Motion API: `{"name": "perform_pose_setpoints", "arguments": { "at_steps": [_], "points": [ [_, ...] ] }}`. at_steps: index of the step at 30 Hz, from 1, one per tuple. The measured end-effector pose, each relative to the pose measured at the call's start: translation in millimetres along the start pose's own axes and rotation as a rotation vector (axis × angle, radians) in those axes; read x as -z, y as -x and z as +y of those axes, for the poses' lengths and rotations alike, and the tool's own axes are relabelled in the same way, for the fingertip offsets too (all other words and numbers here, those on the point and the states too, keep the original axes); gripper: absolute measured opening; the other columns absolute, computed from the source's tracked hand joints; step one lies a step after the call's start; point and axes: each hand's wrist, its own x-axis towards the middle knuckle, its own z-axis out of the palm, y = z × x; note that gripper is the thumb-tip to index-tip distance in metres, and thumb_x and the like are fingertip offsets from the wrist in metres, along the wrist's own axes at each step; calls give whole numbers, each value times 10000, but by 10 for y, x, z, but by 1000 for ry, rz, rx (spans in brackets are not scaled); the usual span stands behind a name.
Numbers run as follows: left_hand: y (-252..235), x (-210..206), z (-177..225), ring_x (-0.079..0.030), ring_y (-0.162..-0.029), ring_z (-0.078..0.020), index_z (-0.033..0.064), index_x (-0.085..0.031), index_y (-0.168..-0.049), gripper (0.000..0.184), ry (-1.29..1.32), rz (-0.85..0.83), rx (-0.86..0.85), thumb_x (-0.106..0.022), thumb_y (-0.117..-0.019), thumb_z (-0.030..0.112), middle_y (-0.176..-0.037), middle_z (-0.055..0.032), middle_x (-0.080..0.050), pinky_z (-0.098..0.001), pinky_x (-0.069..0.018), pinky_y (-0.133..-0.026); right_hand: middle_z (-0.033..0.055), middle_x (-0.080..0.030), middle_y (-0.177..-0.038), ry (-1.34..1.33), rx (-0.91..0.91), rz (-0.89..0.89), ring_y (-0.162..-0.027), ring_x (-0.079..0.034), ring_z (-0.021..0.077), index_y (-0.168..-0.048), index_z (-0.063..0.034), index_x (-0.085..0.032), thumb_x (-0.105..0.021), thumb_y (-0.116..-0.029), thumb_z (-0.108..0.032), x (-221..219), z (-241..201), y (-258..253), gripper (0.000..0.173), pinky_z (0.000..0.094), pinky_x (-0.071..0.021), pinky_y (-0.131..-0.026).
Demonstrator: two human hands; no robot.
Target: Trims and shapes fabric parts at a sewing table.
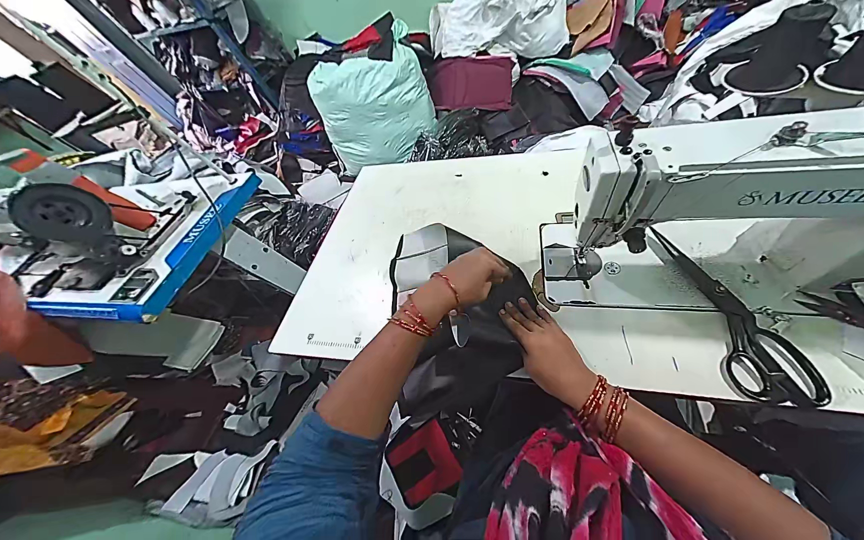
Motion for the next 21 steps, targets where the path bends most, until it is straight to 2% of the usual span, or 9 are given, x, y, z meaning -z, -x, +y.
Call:
{"name": "perform_pose_setpoints", "arguments": {
  "at_steps": [2,5,8,9,11,14,16,18,21],
  "points": [
    [-141,-96,-104,-654,-1179,-363,2,-749,-1158,283,-19,-205,82,-595,-932,-71,-1181,-197,-721,-534,-465,-1062,166,-492,-1556,-7,-4,4,-1478,-413,379,-1472,-14,-540,-477,-879,129,14,2,-7,613,562,-301,-1208],
    [-139,-98,-268,-648,-1231,-337,4,-718,-1249,317,124,-213,106,-527,-999,-23,-1258,-198,-705,-500,-437,-1112,169,-492,-1556,-33,-21,-19,-1484,-403,377,-1475,-24,-540,-457,-877,135,36,4,-9,624,560,-285,-1218],
    [93,-74,-326,-649,-1239,-290,-29,-688,-1271,300,371,-5,96,-492,-1056,45,-1275,-203,-697,-441,-440,-1116,175,-483,-1561,-71,-43,-66,-1495,-386,371,-1485,-22,-527,-470,-922,74,101,-2,-28,574,542,-259,-1234],
    [219,-57,-304,-663,-1205,-275,-39,-689,-1259,294,432,133,119,-495,-1055,45,-1252,-207,-702,-427,-463,-1093,181,-486,-1557,-97,-53,-81,-1494,-388,371,-1486,-19,-524,-499,-959,4,145,0,-47,529,541,-253,-1238],
    [510,-70,-214,-687,-1111,-230,-40,-700,-1220,280,468,441,183,-503,-1048,61,-1200,-194,-712,-391,-517,-1016,188,-520,-1526,-168,-78,-90,-1479,-411,374,-1487,-21,-522,-567,-1016,-240,210,10,-69,521,553,-256,-1235],
    [950,-229,-87,-693,-1095,-208,-46,-714,-1166,259,386,764,249,-576,-1013,111,-1167,-180,-723,-385,-537,-1005,183,-589,-1456,-242,-117,-90,-1430,-479,374,-1477,-37,-533,-565,-1010,-402,288,6,-88,594,580,-286,-1213],
    [1148,-387,-3,-674,-1151,-222,-48,-693,-1212,293,380,805,286,-645,-981,127,-1219,-175,-709,-403,-519,-1038,188,-618,-1419,-265,-119,-65,-1402,-510,382,-1448,-25,-561,-554,-1010,-444,317,-6,-98,606,604,-293,-1199],
    [1211,-583,15,-644,-1237,-241,-36,-645,-1316,390,399,772,320,-676,-969,140,-1307,-173,-680,-423,-495,-1086,191,-652,-1371,-263,-103,5,-1370,-544,392,-1385,-8,-618,-580,-1008,-434,286,-15,-110,571,617,-301,-1193],
    [1118,-846,-18,-617,-1282,-262,-23,-595,-1393,435,425,742,360,-649,-973,73,-1349,-182,-657,-440,-458,-1121,190,-688,-1312,-305,-33,158,-1326,-589,375,-1289,28,-681,-657,-985,-283,128,-25,-124,436,570,-339,-1195]
  ]
}}
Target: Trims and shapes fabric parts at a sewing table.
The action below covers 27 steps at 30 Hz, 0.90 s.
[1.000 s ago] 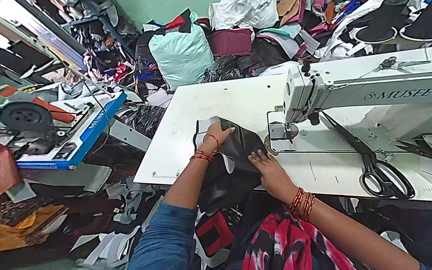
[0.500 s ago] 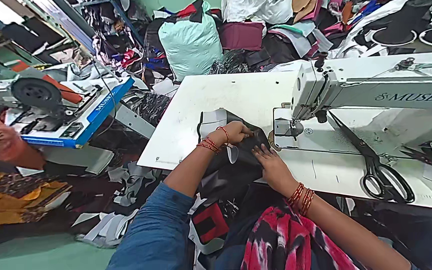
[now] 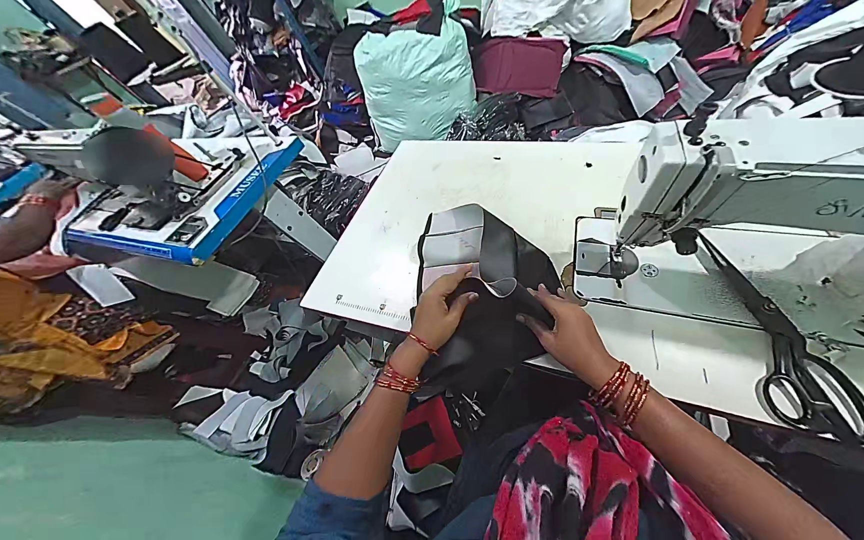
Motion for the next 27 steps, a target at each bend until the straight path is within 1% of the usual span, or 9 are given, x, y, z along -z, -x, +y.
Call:
{"name": "perform_pose_setpoints", "arguments": {
  "at_steps": [3,5,9,11,12,16,19,23,27],
  "points": [
    [-31,-148,-108,-645,-1204,-307,-24,-603,-1387,426,-52,-10,27,-562,-964,-34,-1262,-211,-683,-454,-477,-1080,204,-722,-1232,-23,75,144,-1202,-678,362,-1225,54,-708,-672,-940,-110,-177,42,42,331,501,-492,-1084],
    [-73,-165,-137,-662,-1128,-322,-32,-612,-1377,434,-61,-25,37,-532,-951,-59,-1173,-225,-701,-456,-494,-1035,210,-748,-1136,-29,21,187,-1082,-726,355,-1169,57,-734,-679,-938,-103,-179,17,32,287,502,-552,-975],
    [-157,-117,-208,-696,-1084,-287,-31,-631,-1355,410,3,-43,-62,-562,-951,-44,-1128,-205,-728,-433,-523,-1013,202,-749,-1021,-2,-133,115,-941,-728,348,-1071,35,-743,-675,-967,-182,-95,-90,-26,250,557,-543,-827],
    [-204,-91,-265,-712,-1050,-215,-21,-591,-1398,421,49,-44,-105,-579,-978,1,-1125,-172,-734,-375,-546,-991,212,-749,-1029,15,-130,116,-953,-730,361,-1076,43,-743,-680,-964,-169,-93,-112,-23,248,569,-544,-830],
    [-231,-81,-287,-713,-1031,-204,-33,-610,-1370,395,68,-47,-136,-586,-978,6,-1113,-170,-735,-365,-547,-979,218,-750,-1036,12,-117,127,-966,-732,367,-1077,49,-744,-685,-958,-156,-97,-109,-17,244,572,-545,-841],
    [-340,-14,-330,-719,-1085,-251,-35,-730,-1201,280,58,-143,-216,-600,-954,-35,-1150,-186,-745,-383,-533,-1019,208,-762,-1052,-22,-20,209,-1015,-742,366,-1080,42,-761,-708,-926,-137,-183,11,28,242,551,-560,-913],
    [-422,31,-333,-714,-1077,-271,-30,-736,-1192,276,30,-260,-169,-588,-959,-44,-1129,-198,-743,-404,-529,-1019,177,-763,-1127,-58,62,268,-1069,-739,354,-1146,20,-764,-691,-916,-82,-256,77,54,262,536,-543,-996],
    [-471,31,-356,-706,-1095,-257,-24,-728,-1205,291,33,-311,-123,-567,-963,-39,-1149,-191,-739,-402,-521,-1023,180,-767,-1103,-31,178,319,-1005,-760,329,-1153,21,-759,-580,-900,54,-314,99,68,312,490,-598,-878],
    [-509,-1,-399,-713,-1005,-203,-26,-754,-1121,224,86,-294,-75,-611,-949,-22,-1051,-160,-752,-376,-542,-963,190,-766,-1070,-91,84,305,-995,-755,306,-1124,40,-756,-608,-914,34,-278,81,54,257,455,-587,-906]
  ]
}}
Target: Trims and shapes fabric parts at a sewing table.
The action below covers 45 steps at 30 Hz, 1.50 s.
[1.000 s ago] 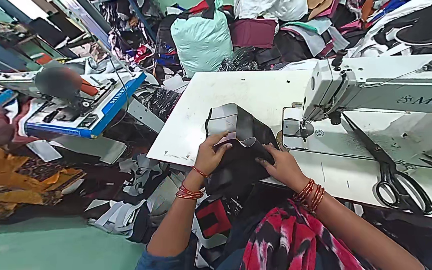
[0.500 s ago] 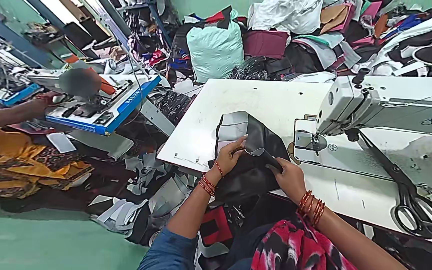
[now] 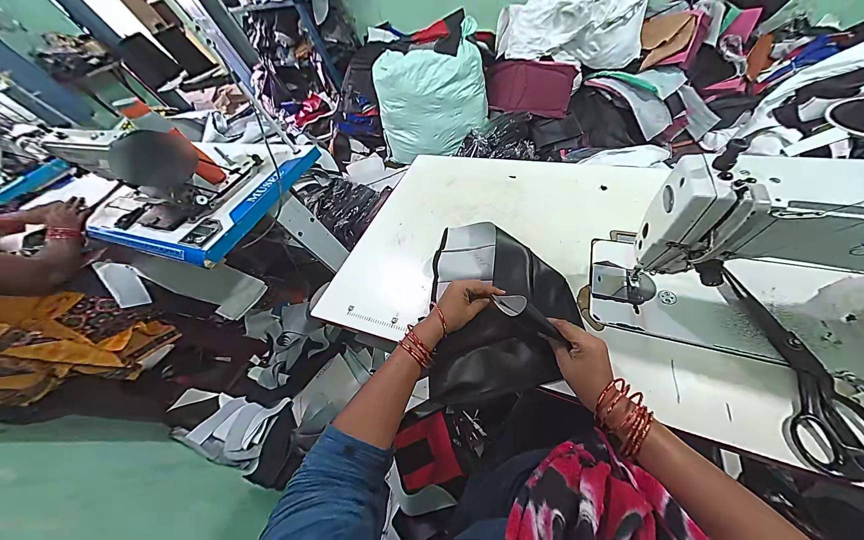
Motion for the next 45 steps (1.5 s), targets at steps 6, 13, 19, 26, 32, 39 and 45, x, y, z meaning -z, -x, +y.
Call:
{"name": "perform_pose_setpoints", "arguments": {
  "at_steps": [6,13,19,26,32,39,45],
  "points": [
    [-56,32,65,-685,-942,-147,-10,-769,-1050,144,27,-31,150,-696,-940,46,-988,-117,-738,-343,-536,-919,133,-765,-1056,-113,-219,-56,-992,-732,201,-1130,4,-747,-688,-930,-98,57,-29,-93,232,408,-563,-922],
    [-32,13,-16,-687,-920,-173,-19,-775,-1022,141,-9,-5,77,-704,-940,71,-945,-128,-738,-359,-538,-901,140,-761,-1045,-100,-273,-51,-978,-734,230,-1175,2,-718,-688,-941,-136,45,-38,-116,274,454,-564,-896],
    [-20,-12,-60,-678,-889,-168,-15,-781,-992,113,3,24,36,-711,-924,42,-916,-118,-731,-357,-540,-871,134,-763,-1048,-89,-259,-61,-975,-736,226,-1186,0,-715,-686,-942,-134,54,-36,-99,279,441,-567,-893],
    [-8,-69,-129,-686,-860,-169,-44,-767,-943,94,34,96,-101,-687,-897,-26,-886,-130,-731,-357,-548,-855,184,-753,-1073,77,-240,-147,-1003,-730,341,-1220,-6,-704,-671,-956,-150,95,-118,-131,303,559,-544,-883],
    [-16,-76,-198,-664,-822,-86,-36,-765,-932,83,99,132,-170,-701,-882,-19,-854,-88,-720,-264,-539,-823,172,-701,-1128,218,-446,-395,-1066,-659,378,-1416,-121,-551,-799,-895,-232,176,-303,-392,587,579,-493,-923],
    [-14,-78,-190,-657,-829,-91,-41,-763,-927,90,84,129,-171,-688,-884,-15,-854,-92,-712,-269,-533,-820,207,-719,-1092,192,-260,-281,-1057,-680,386,-1264,-9,-662,-727,-929,-155,48,-206,-250,371,555,-511,-939],
    [-13,-78,-187,-656,-820,-81,-34,-763,-930,86,75,133,-162,-692,-888,-10,-852,-82,-712,-264,-535,-820,197,-705,-1102,177,-299,-293,-1057,-652,378,-1382,-17,-583,-777,-885,-132,299,-116,-130,546,555,-480,-990]
  ]
}}
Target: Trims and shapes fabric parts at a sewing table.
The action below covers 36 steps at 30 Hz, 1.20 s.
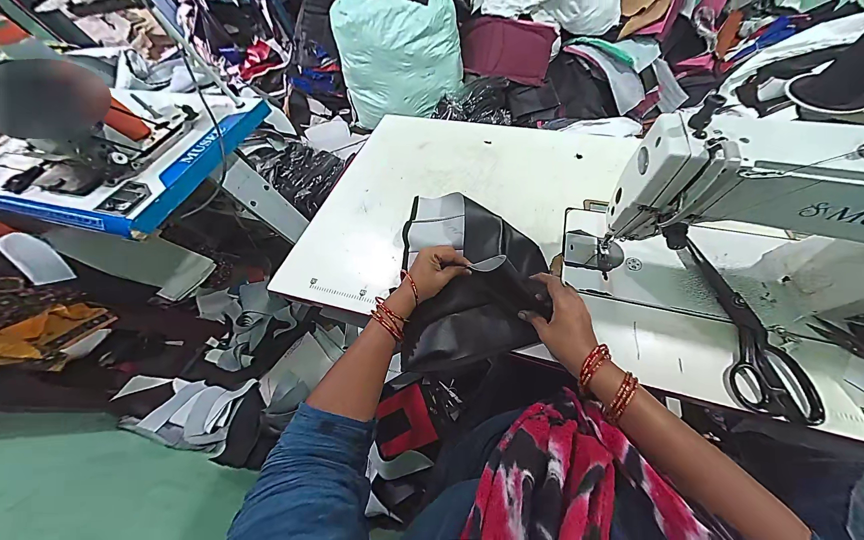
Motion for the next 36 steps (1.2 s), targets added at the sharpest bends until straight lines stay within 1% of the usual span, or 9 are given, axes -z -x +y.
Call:
{"name": "perform_pose_setpoints", "arguments": {
  "at_steps": [4,11,16,20,22,26,29,33,36],
  "points": [
    [-7,7,9,-655,-822,-95,-36,-763,-934,86,-11,-6,-4,-693,-891,-10,-853,-89,-709,-273,-533,-819,208,-697,-999,43,104,212,-983,-639,411,-1034,2,-753,-770,-880,-217,-36,243,238,268,561,-498,-872],
    [1,-11,-1,-641,-804,-82,-36,-760,-924,82,-23,-1,-2,-692,-884,-15,-836,-75,-697,-264,-526,-804,134,-681,-792,-14,186,304,-819,-652,296,-884,-9,-785,-704,-870,-57,-76,340,284,94,421,-525,-781],
    [11,-1,54,-644,-789,-95,-30,-762,-913,57,-14,14,12,-724,-871,-32,-835,-78,-699,-266,-537,-786,195,-703,-950,6,105,111,-945,-664,367,-1003,6,-775,-731,-909,-125,112,189,220,167,547,-505,-866],
    [5,9,110,-643,-787,-81,-34,-754,-909,53,-6,-7,38,-728,-865,-49,-838,-73,-692,-249,-546,-783,178,-739,-1079,-28,146,99,-1028,-702,323,-1144,-11,-762,-707,-951,-255,151,-19,92,317,492,-546,-918],
    [-1,8,111,-640,-788,-101,-45,-755,-910,57,-10,-11,47,-721,-866,-57,-832,-86,-690,-272,-540,-785,178,-742,-1020,-28,131,96,-989,-710,317,-1096,5,-769,-679,-971,-192,152,-102,19,249,495,-542,-902],
    [-6,13,59,-659,-819,-104,-41,-759,-911,62,5,-19,61,-707,-881,-27,-860,-91,-710,-287,-549,-809,175,-732,-879,1,265,253,-847,-727,321,-937,24,-764,-665,-905,-46,19,-31,-46,126,498,-574,-772],
    [-15,8,40,-659,-849,-100,-39,-764,-923,73,22,-32,91,-716,-894,7,-878,-93,-717,-287,-543,-833,182,-718,-919,74,285,245,-854,-718,339,-968,22,-749,-645,-920,-58,11,-21,-40,140,507,-576,-741],
    [-15,4,29,-649,-839,-80,-35,-768,-939,82,35,-40,94,-716,-896,13,-872,-84,-711,-263,-536,-823,207,-723,-1108,110,231,109,-1038,-703,379,-1170,19,-729,-674,-959,-184,120,-162,-93,298,558,-553,-885],
    [-18,2,28,-649,-841,-80,-42,-764,-944,91,37,-40,91,-712,-894,14,-880,-89,-717,-262,-534,-832,191,-733,-965,55,256,168,-925,-719,348,-1022,29,-755,-668,-941,-120,88,-212,-174,191,525,-560,-817]
  ]
}}
